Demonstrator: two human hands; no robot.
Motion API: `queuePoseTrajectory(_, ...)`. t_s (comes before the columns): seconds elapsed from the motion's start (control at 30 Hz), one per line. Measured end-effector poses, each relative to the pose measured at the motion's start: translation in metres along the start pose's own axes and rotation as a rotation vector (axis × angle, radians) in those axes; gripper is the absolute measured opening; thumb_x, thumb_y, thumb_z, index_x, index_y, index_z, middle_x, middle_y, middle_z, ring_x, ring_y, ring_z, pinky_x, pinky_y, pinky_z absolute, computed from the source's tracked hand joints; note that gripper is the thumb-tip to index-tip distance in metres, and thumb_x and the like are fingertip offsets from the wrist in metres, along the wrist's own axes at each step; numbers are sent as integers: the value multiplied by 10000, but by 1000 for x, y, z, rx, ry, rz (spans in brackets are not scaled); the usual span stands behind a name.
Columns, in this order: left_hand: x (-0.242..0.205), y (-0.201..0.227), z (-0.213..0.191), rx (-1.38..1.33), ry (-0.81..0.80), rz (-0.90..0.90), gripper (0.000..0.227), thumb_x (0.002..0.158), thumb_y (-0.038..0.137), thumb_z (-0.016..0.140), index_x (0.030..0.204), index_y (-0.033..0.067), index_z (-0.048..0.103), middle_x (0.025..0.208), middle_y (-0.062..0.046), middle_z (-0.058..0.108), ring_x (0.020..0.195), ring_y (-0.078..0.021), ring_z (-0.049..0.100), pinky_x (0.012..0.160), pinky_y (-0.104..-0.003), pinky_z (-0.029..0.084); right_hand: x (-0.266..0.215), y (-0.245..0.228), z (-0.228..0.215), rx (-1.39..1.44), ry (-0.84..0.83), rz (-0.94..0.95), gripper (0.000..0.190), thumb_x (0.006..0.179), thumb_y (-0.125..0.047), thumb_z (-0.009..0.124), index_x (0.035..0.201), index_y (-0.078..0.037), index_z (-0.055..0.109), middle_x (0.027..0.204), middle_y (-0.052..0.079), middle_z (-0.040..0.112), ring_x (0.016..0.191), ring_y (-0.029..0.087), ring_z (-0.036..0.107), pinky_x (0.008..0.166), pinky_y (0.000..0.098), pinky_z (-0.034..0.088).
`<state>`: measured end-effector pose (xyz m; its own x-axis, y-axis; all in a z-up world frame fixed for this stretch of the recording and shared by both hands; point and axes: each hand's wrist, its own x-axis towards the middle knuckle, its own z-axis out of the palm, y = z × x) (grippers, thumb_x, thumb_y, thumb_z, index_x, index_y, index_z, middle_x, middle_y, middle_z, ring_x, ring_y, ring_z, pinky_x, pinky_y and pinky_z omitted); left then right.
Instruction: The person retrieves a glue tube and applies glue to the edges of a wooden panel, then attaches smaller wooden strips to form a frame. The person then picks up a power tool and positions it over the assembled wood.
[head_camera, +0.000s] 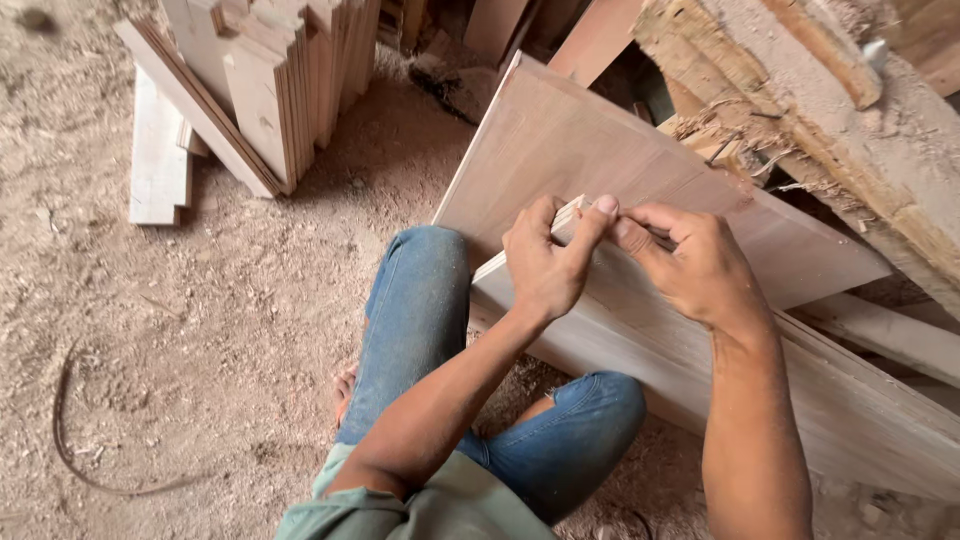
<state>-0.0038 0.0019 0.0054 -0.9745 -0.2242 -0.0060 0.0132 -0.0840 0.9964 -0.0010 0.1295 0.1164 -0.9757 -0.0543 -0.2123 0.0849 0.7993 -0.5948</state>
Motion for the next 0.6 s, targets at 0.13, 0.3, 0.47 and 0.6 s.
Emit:
queuePoseTrajectory(0.13, -1, -2, 4, 52, 45, 60, 552, 874, 539, 746, 687, 54, 562, 661, -79, 580, 663, -215, 553, 653, -383, 432, 1, 8, 2, 29, -2, -76, 293, 1013, -249, 647, 1143, -5, 745, 949, 86, 794, 882, 119, 700, 756, 277, 551)
queuePoseTrajectory(0.3, -1, -2, 6, 30, 49, 68, 517, 865, 536, 748, 704, 73, 586, 671, -74, 589, 661, -209, 560, 647, -380, 434, -1, 21, 4, 271, 2, -191, 343, 1029, -179, 615, 1296, 32, 648, 1146, 116, 746, 994, 101, 701, 840, 260, 582)
queuePoseTrajectory(0.47, -1, -5, 7, 36, 63, 41, 544, 848, 534, 765, 700, 42, 588, 677, -92, 604, 654, -204, 563, 642, -379, 451, -15, 34, 16, 567, 326, -304, 298, 1125, -142, 569, 1329, 74, 600, 1153, 169, 726, 987, 155, 680, 898, 280, 551)
queuePoseTrajectory(0.6, 5, -11, 9, 17, 51, 25, 530, 853, 529, 764, 731, 35, 615, 701, -84, 615, 654, -182, 561, 609, -362, 458, -35, 50, 41, 349, 803, -542, 197, 1154, -92, 541, 1226, 71, 625, 1155, 184, 717, 1057, 237, 700, 958, 331, 551)
